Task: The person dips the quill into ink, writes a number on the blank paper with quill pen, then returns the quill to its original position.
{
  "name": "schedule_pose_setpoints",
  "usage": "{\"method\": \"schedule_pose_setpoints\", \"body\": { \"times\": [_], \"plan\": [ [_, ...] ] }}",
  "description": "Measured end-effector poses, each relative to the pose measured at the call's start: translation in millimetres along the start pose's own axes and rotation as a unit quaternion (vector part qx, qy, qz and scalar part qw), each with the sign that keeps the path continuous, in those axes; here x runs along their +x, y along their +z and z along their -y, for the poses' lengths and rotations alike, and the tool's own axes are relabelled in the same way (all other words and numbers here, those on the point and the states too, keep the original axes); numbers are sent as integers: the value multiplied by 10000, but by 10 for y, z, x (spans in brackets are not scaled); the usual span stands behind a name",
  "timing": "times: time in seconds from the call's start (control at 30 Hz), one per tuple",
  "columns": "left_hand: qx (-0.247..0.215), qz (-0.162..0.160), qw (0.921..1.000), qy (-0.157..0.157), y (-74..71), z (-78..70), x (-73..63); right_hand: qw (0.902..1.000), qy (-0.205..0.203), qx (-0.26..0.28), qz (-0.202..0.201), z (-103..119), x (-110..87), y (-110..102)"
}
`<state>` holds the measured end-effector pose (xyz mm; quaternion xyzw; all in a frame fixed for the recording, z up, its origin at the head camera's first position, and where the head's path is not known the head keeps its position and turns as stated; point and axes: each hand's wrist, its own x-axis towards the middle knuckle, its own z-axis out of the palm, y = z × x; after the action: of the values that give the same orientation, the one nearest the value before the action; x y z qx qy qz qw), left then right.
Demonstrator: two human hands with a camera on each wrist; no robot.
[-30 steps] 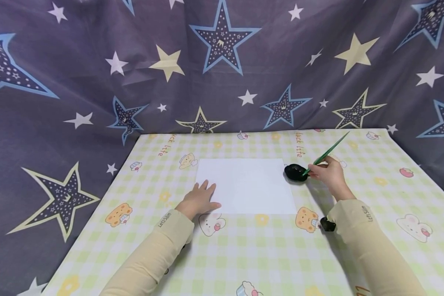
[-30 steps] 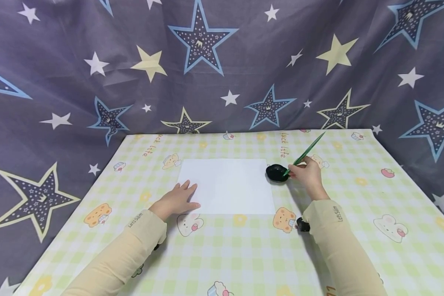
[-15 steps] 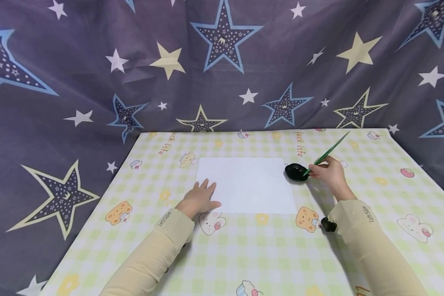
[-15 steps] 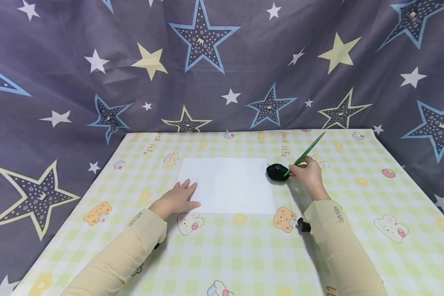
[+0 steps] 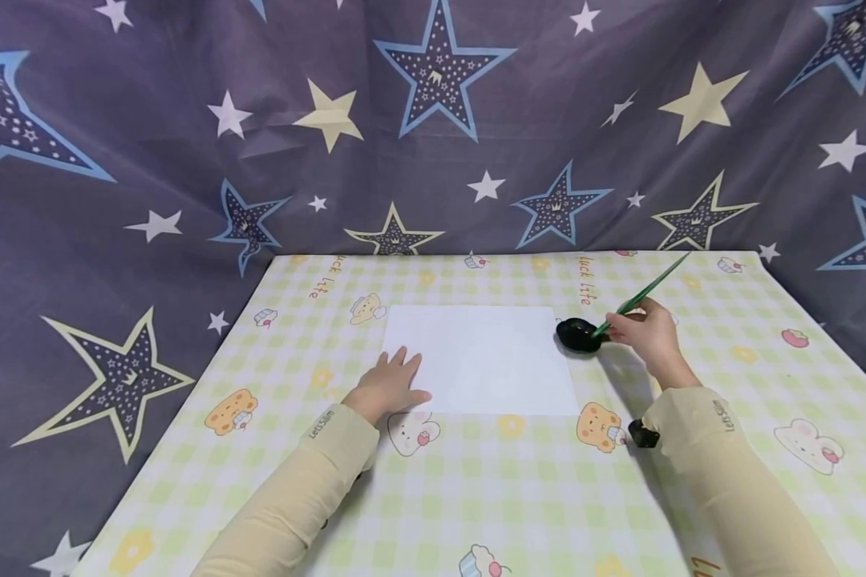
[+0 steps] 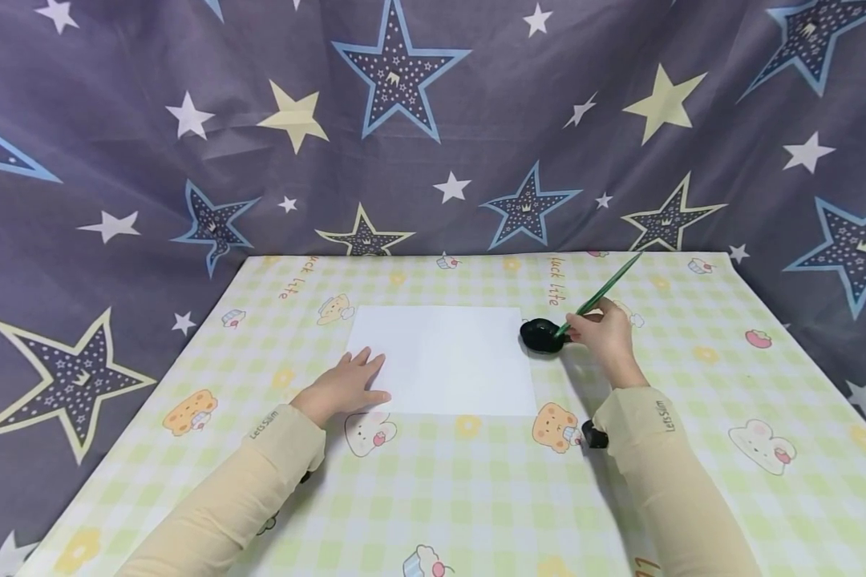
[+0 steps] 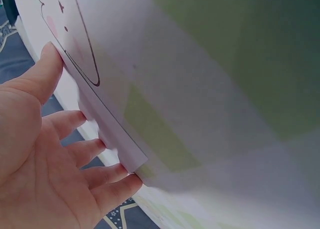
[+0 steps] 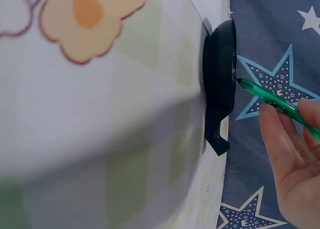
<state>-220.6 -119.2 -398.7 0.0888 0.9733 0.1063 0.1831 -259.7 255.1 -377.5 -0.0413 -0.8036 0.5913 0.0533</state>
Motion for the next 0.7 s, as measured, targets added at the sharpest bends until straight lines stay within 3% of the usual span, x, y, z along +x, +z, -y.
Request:
{"method": "schedule_pose_setpoints", "body": {
  "times": [0.27, 0.7],
  "plan": [
    [-17, 12, 10000, -15, -20, -6, -12, 9997, -140, -102, -157, 36, 41, 11],
    [1, 21, 10000, 29, -18, -8, -28, 9986, -358, 294, -241, 222, 103, 145]
  ]
}}
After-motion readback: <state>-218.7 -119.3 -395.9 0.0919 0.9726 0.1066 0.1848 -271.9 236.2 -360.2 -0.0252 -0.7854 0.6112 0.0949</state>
